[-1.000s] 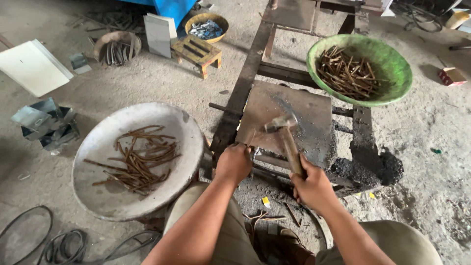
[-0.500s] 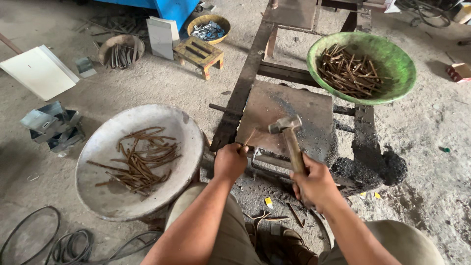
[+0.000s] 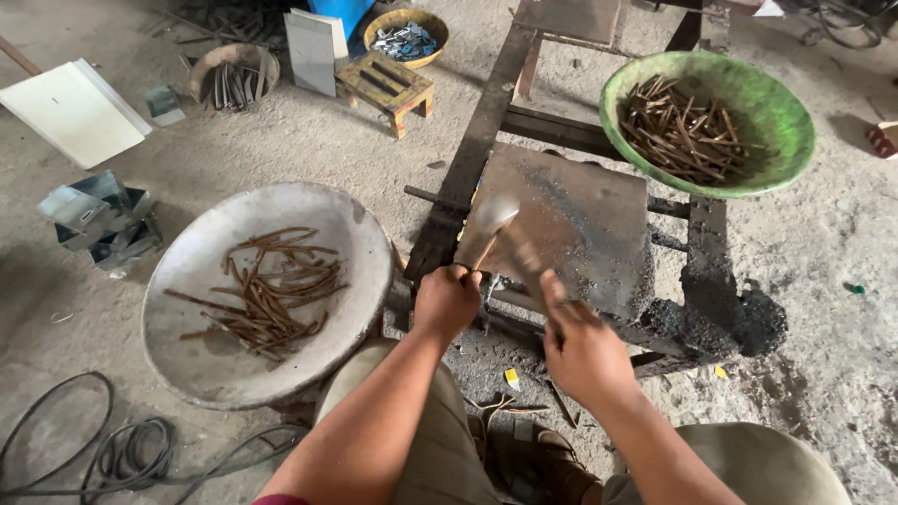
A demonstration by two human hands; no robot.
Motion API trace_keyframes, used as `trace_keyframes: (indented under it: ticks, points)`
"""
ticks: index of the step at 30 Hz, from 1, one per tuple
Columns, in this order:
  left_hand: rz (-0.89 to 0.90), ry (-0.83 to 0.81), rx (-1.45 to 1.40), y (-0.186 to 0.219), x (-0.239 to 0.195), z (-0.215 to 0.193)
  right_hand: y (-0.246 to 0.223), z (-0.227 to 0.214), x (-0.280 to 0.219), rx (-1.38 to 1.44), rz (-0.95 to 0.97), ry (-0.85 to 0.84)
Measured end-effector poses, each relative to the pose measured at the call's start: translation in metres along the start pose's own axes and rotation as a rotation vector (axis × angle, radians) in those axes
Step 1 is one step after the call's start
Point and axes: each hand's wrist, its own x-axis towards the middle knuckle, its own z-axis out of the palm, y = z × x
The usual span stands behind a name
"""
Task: The person uses a hammer to straighten metal rods one at a time against a flat metal plate. They pick up bent rods from a pile and place the straightened rods into a bowl.
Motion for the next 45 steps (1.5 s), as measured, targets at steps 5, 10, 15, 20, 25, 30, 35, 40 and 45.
trace_keyframes:
  ticks: [5, 10, 15, 20, 25, 30, 35, 40, 45]
  points:
    - [0.076, 0.065, -0.004, 0.0, -0.004, -0.005, -0.012, -0.023, 0.015, 0.252, 0.716, -0.425]
    - [0.34, 0.251, 0.054, -0.001, -0.005, -0.021, 0.015, -0.031, 0.019, 0.479, 0.934, -0.508]
    - [0.509, 0.382, 0.103, 0.018, 0.009, -0.024, 0.047, -0.018, 0.006, 0.623, 0.878, -0.467]
    - [0.44, 0.221, -0.056, 0.025, 0.042, -0.006, 0.057, -0.013, 0.004, 0.651, 0.873, -0.445]
    - [0.414, 0.234, -0.019, 0.011, 0.055, 0.005, 0.06, -0.017, 0.005, 0.745, 0.896, -0.444]
    - [0.401, 0.246, -0.071, -0.005, 0.03, -0.005, 0.065, -0.021, 0.007, 0.706, 0.887, -0.507]
    - [0.064, 0.165, -0.013, -0.019, 0.016, -0.016, 0.061, -0.022, 0.012, 0.73, 0.892, -0.479]
    - [-0.1, 0.057, -0.111, -0.034, 0.021, -0.012, 0.057, -0.022, 0.012, 0.733, 0.889, -0.486]
    - [-0.18, -0.098, -0.105, -0.034, 0.01, -0.014, 0.062, -0.021, 0.01, 0.757, 0.907, -0.487]
